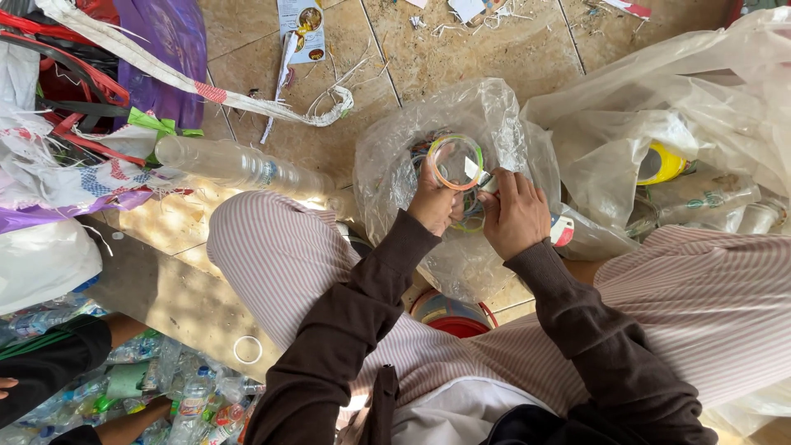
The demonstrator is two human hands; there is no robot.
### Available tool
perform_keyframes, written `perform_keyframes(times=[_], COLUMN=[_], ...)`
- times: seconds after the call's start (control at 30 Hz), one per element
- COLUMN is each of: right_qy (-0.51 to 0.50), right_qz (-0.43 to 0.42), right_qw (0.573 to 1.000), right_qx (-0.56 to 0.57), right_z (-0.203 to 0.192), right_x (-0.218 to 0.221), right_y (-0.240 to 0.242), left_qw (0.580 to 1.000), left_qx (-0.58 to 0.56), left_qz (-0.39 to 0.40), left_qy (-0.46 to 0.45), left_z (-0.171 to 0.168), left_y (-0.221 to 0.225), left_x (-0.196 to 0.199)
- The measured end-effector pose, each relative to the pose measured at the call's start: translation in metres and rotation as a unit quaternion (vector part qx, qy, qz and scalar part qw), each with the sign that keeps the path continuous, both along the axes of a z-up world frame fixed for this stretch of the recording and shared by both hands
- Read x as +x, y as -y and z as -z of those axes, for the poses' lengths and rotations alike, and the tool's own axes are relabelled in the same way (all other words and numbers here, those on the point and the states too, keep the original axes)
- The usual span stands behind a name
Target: The person sits on the floor and uses a utility knife to cut plastic rings from the necks of plastic bottles. They pick up bottles, slice the rings, and place the cut pieces into a plastic bag.
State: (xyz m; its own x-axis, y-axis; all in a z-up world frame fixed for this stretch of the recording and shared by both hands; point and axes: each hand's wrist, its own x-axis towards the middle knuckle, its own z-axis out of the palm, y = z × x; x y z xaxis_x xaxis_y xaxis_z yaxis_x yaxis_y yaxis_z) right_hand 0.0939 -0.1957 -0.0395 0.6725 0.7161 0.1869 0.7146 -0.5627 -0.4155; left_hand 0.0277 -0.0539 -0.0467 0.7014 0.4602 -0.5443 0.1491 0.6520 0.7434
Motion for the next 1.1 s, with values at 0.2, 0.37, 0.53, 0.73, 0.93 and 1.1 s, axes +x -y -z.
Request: perform_keyframes(times=[0.2, 0.37, 0.53, 0.73, 0.93, 1.1], right_qy=[-0.002, 0.029, 0.004, -0.027, -0.027, 0.028], right_qz=[-0.026, -0.02, -0.015, -0.005, -0.004, -0.017], right_qw=[0.998, 0.998, 0.999, 0.997, 0.995, 0.998], right_qx=[-0.05, -0.058, -0.044, -0.068, -0.099, -0.062], right_z=[-0.023, -0.016, -0.009, -0.007, -0.012, -0.017], right_x=[-0.001, -0.003, -0.008, -0.011, -0.008, -0.003], right_y=[-0.007, -0.004, -0.007, -0.004, 0.001, 0.003], left_qw=[0.995, 0.998, 0.995, 0.993, 0.991, 0.996], left_qx=[-0.091, -0.049, 0.082, 0.04, 0.055, -0.038], left_qz=[-0.03, -0.024, -0.008, -0.061, -0.043, -0.064], left_qy=[-0.024, -0.037, -0.053, -0.09, -0.11, -0.046], left_z=[0.026, 0.038, 0.029, 0.053, 0.044, 0.042], left_y=[-0.008, -0.009, 0.001, 0.0, -0.001, -0.006], left_x=[-0.003, -0.004, -0.004, 0.005, 0.006, 0.001])
